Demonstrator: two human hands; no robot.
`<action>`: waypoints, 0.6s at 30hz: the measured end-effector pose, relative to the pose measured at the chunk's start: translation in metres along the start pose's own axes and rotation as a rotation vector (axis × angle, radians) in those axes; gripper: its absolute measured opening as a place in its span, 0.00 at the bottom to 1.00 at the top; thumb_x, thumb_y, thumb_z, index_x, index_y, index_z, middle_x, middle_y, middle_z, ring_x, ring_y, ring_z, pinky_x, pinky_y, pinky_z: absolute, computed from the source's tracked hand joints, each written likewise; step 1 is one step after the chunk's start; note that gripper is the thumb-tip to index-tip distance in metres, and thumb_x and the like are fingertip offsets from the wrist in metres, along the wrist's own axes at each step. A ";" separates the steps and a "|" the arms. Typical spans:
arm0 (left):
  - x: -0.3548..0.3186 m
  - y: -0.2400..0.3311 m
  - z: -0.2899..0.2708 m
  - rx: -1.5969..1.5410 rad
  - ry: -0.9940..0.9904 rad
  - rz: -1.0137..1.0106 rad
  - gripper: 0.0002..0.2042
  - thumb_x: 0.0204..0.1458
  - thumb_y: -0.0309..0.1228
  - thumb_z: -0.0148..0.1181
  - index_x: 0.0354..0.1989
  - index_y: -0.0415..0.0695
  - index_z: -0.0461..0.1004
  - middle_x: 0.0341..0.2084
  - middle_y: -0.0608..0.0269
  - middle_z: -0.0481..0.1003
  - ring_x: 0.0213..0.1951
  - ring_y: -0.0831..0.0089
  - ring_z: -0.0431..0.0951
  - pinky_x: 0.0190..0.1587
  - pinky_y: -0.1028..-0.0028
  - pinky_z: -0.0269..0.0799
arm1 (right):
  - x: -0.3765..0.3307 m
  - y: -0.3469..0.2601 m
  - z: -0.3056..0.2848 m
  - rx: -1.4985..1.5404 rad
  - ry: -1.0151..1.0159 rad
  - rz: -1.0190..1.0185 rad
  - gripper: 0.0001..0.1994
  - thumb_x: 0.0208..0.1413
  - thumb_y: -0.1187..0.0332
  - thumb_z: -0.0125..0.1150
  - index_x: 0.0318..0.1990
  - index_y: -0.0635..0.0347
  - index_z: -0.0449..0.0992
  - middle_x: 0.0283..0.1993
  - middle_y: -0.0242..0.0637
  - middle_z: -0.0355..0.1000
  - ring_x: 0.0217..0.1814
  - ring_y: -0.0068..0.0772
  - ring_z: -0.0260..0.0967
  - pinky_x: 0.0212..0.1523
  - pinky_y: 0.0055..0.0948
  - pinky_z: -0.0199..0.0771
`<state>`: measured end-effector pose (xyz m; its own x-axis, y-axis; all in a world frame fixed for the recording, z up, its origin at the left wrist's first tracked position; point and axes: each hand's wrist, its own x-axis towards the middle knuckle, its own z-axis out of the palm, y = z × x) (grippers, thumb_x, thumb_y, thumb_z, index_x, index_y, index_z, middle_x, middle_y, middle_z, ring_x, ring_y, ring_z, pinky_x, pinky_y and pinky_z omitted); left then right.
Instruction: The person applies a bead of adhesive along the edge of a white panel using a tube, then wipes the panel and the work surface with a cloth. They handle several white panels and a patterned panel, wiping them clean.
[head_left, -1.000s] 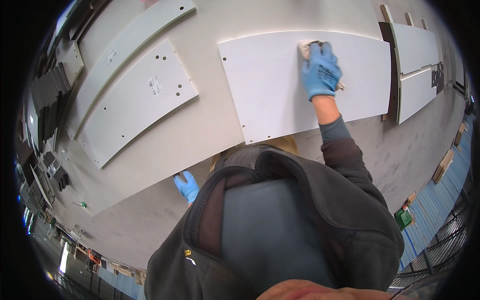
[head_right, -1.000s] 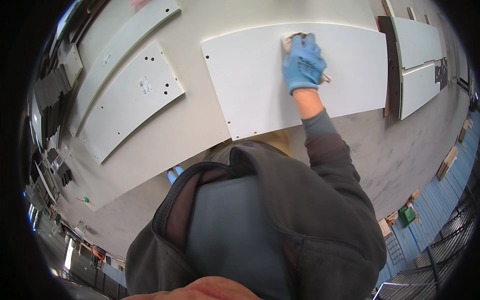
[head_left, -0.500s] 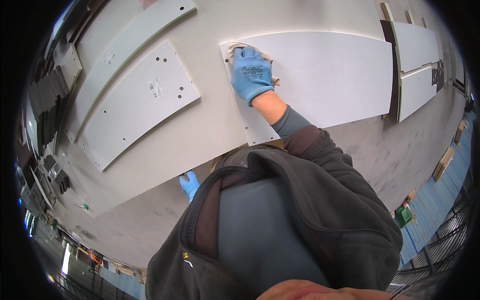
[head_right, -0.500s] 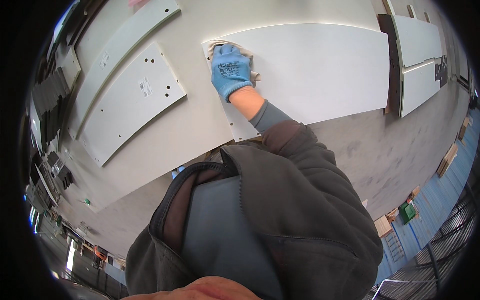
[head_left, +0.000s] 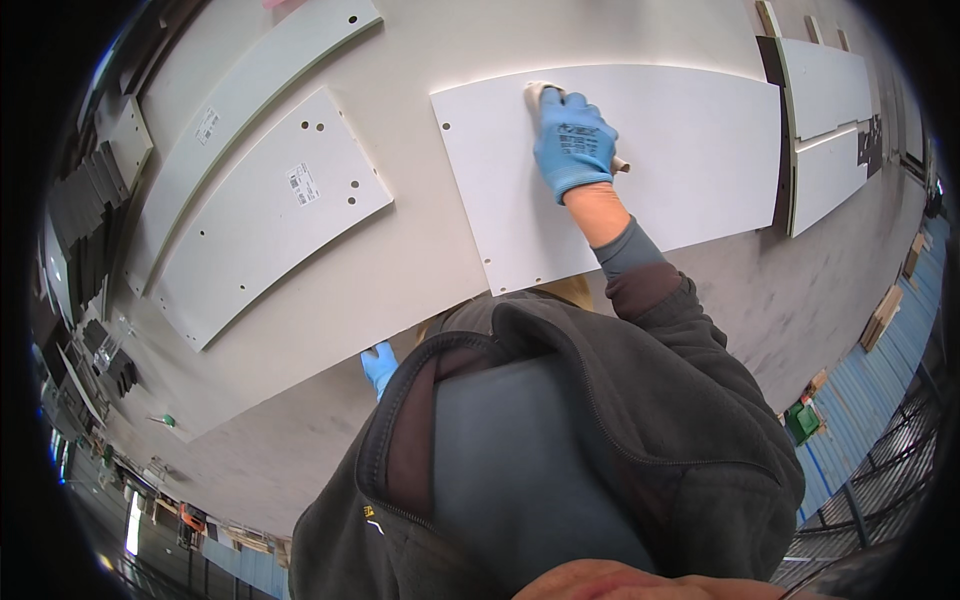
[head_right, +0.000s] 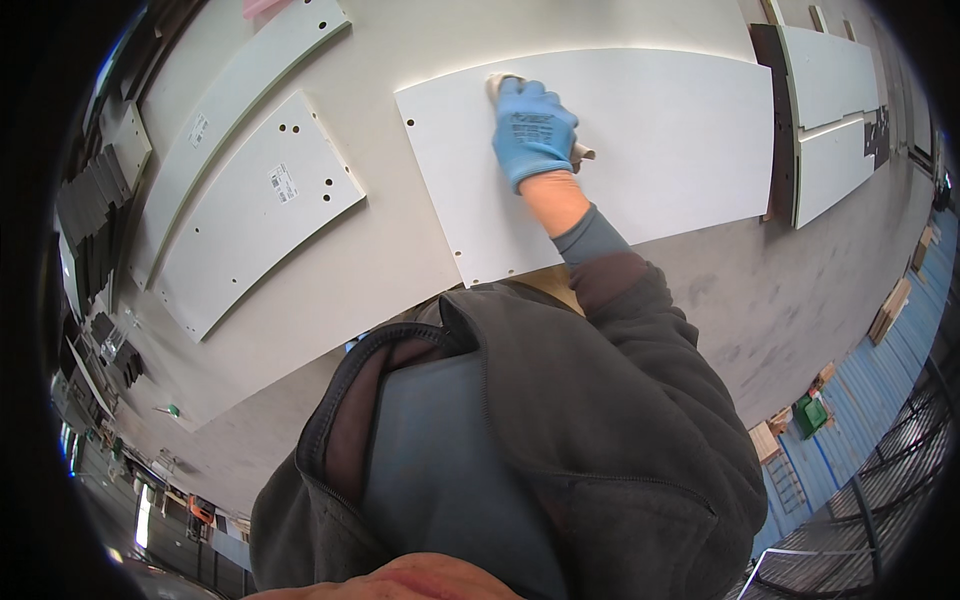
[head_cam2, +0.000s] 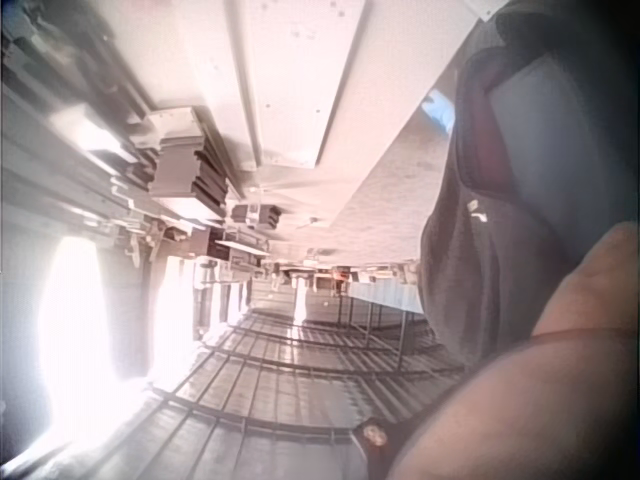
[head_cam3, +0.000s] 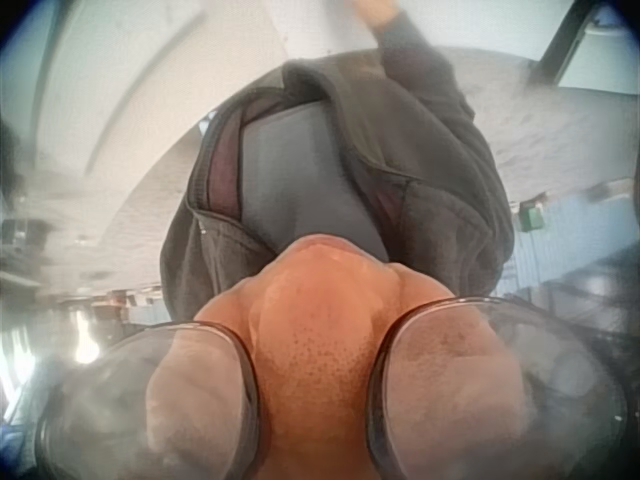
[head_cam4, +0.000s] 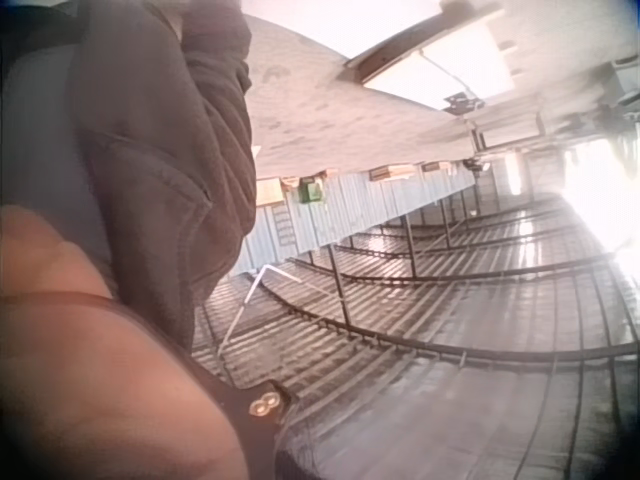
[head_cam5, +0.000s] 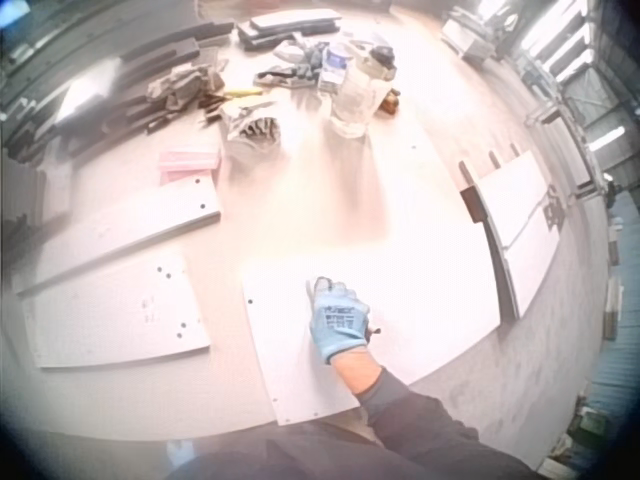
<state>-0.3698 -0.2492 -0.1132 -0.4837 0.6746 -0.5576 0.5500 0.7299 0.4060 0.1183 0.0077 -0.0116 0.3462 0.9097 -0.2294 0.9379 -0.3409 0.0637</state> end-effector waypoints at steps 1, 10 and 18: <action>0.001 -0.001 0.001 0.004 0.000 -0.009 0.29 0.67 0.46 0.58 0.63 0.30 0.71 0.58 0.37 0.77 0.60 0.47 0.76 0.61 0.59 0.70 | 0.001 0.007 0.001 0.003 0.030 0.014 0.21 0.53 0.68 0.64 0.56 0.57 0.74 0.44 0.43 0.75 0.43 0.44 0.79 0.32 0.48 0.80; 0.007 -0.015 0.009 0.047 -0.015 -0.041 0.31 0.65 0.48 0.60 0.63 0.30 0.71 0.59 0.36 0.76 0.61 0.48 0.76 0.62 0.59 0.70 | 0.018 0.012 0.006 0.072 0.073 0.095 0.17 0.55 0.68 0.63 0.52 0.56 0.75 0.42 0.45 0.76 0.42 0.48 0.80 0.34 0.49 0.82; 0.009 -0.011 0.013 0.034 -0.059 -0.065 0.31 0.65 0.48 0.60 0.63 0.30 0.71 0.60 0.37 0.76 0.61 0.49 0.76 0.62 0.60 0.70 | 0.021 -0.024 -0.004 0.116 0.109 -0.014 0.18 0.54 0.69 0.62 0.53 0.57 0.74 0.41 0.44 0.77 0.40 0.49 0.80 0.36 0.49 0.81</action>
<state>-0.3717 -0.2523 -0.1318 -0.4787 0.6178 -0.6238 0.5424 0.7668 0.3432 0.1026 0.0360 -0.0137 0.3392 0.9327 -0.1228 0.9362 -0.3474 -0.0527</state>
